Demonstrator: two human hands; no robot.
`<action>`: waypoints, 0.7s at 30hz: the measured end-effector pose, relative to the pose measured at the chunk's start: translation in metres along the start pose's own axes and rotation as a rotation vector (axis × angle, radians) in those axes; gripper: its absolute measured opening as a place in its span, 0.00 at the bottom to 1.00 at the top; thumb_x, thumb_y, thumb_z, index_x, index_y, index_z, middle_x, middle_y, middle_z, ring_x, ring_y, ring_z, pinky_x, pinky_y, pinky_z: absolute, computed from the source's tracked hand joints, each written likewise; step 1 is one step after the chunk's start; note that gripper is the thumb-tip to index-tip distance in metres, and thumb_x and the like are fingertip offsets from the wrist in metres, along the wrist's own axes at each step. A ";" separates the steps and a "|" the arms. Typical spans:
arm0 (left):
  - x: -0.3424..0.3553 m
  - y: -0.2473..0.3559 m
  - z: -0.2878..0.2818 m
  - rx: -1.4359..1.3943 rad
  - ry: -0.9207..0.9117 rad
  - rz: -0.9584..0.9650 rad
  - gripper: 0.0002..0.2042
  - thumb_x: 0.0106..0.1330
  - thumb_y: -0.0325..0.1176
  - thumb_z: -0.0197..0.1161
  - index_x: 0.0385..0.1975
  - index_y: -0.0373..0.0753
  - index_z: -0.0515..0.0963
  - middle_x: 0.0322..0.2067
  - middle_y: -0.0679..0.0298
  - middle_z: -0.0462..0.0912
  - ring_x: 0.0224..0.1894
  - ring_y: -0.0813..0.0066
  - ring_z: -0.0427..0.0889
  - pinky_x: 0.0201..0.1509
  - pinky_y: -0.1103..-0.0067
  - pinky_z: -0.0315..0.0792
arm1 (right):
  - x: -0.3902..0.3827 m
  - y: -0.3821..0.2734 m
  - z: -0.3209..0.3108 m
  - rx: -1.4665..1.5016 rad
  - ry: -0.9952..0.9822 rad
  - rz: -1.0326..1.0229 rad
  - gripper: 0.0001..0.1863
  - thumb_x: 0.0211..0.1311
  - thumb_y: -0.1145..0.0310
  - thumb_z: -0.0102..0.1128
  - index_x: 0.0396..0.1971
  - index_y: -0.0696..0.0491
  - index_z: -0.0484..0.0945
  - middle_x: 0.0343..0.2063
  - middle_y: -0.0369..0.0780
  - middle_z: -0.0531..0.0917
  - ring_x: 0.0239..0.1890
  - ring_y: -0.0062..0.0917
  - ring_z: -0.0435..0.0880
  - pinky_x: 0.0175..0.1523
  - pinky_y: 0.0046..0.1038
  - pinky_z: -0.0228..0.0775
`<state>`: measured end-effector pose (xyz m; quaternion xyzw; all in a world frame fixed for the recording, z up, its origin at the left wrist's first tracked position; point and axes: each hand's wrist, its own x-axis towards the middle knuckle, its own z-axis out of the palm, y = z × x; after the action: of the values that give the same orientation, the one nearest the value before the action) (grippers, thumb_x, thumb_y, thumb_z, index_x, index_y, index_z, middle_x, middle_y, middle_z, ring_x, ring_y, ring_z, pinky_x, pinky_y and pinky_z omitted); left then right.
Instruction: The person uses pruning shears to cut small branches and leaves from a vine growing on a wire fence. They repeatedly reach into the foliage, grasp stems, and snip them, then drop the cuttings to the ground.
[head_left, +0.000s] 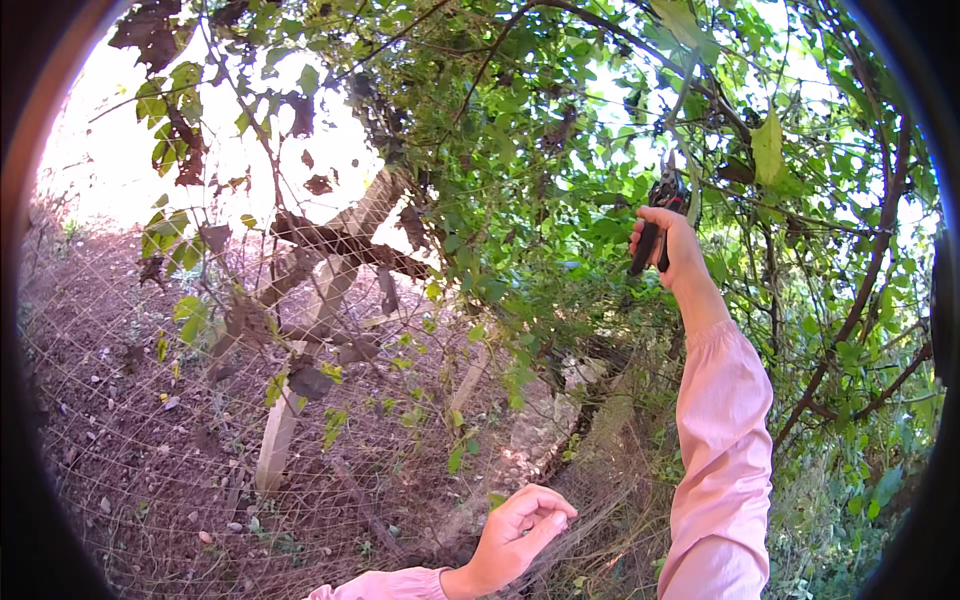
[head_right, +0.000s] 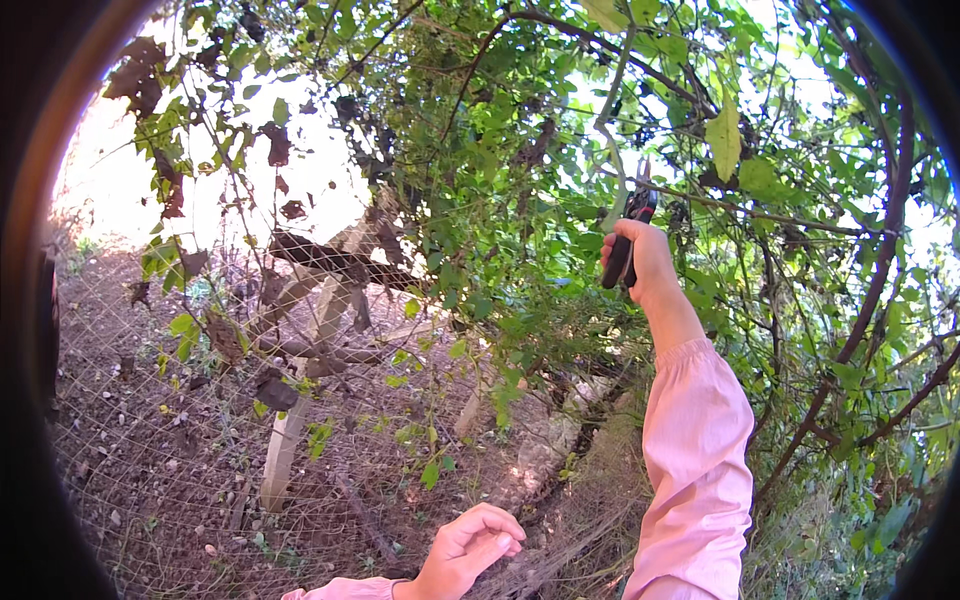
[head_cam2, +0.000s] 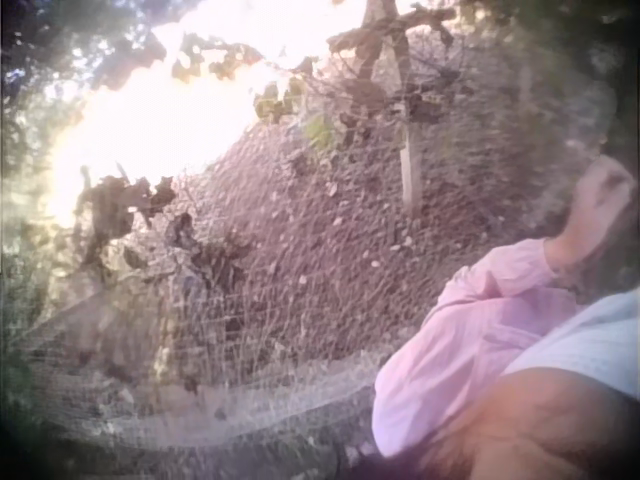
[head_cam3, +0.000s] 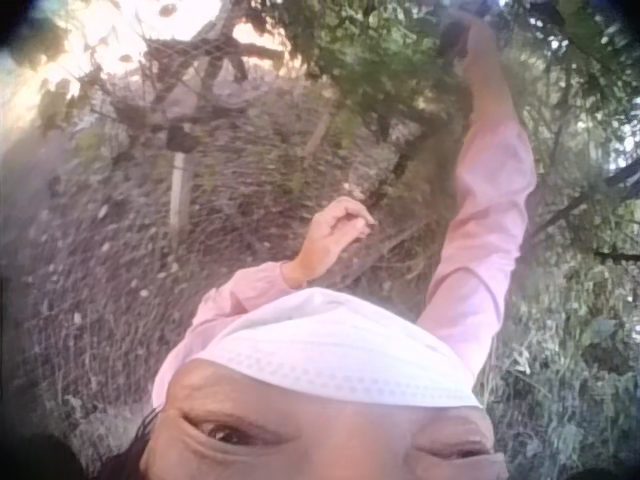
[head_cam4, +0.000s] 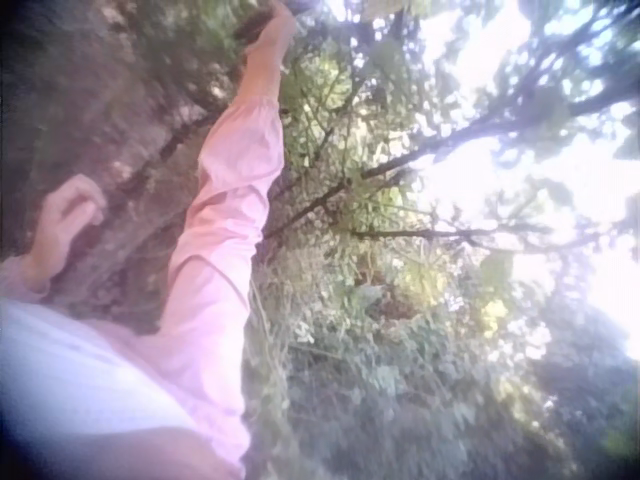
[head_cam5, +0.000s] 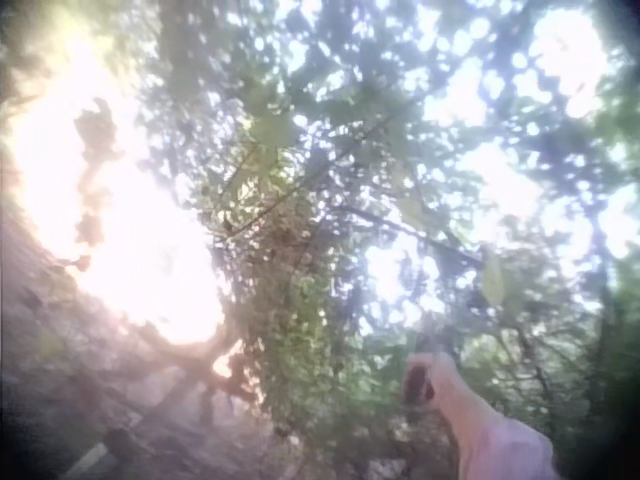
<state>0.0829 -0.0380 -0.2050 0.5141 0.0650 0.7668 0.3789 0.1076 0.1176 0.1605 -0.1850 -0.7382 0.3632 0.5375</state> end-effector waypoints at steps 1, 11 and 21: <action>0.000 0.002 -0.002 0.023 0.011 0.015 0.06 0.65 0.24 0.55 0.40 0.31 0.74 0.39 0.66 0.72 0.37 0.86 0.74 0.41 0.87 0.69 | 0.003 -0.002 0.003 0.005 -0.015 -0.009 0.09 0.57 0.67 0.56 0.29 0.58 0.72 0.21 0.38 0.76 0.21 0.25 0.77 0.27 0.28 0.72; 0.006 0.052 0.007 0.034 0.195 0.298 0.10 0.63 0.18 0.53 0.42 0.35 0.70 0.36 0.65 0.74 0.40 0.80 0.74 0.43 0.84 0.68 | 0.008 0.010 0.040 0.041 -0.150 -0.041 0.07 0.56 0.68 0.57 0.29 0.55 0.72 0.21 0.35 0.77 0.22 0.22 0.76 0.29 0.25 0.71; 0.049 0.123 0.004 0.318 0.343 0.866 0.08 0.62 0.18 0.52 0.40 0.31 0.71 0.37 0.61 0.70 0.36 0.79 0.73 0.40 0.83 0.70 | -0.038 0.029 0.066 -0.079 -0.317 -0.040 0.09 0.50 0.72 0.56 0.33 0.55 0.71 0.20 0.34 0.74 0.22 0.19 0.74 0.29 0.23 0.69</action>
<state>0.0144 -0.0939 -0.1071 0.4117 0.0228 0.9080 -0.0740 0.0565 0.0899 0.1039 -0.1318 -0.8310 0.3476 0.4138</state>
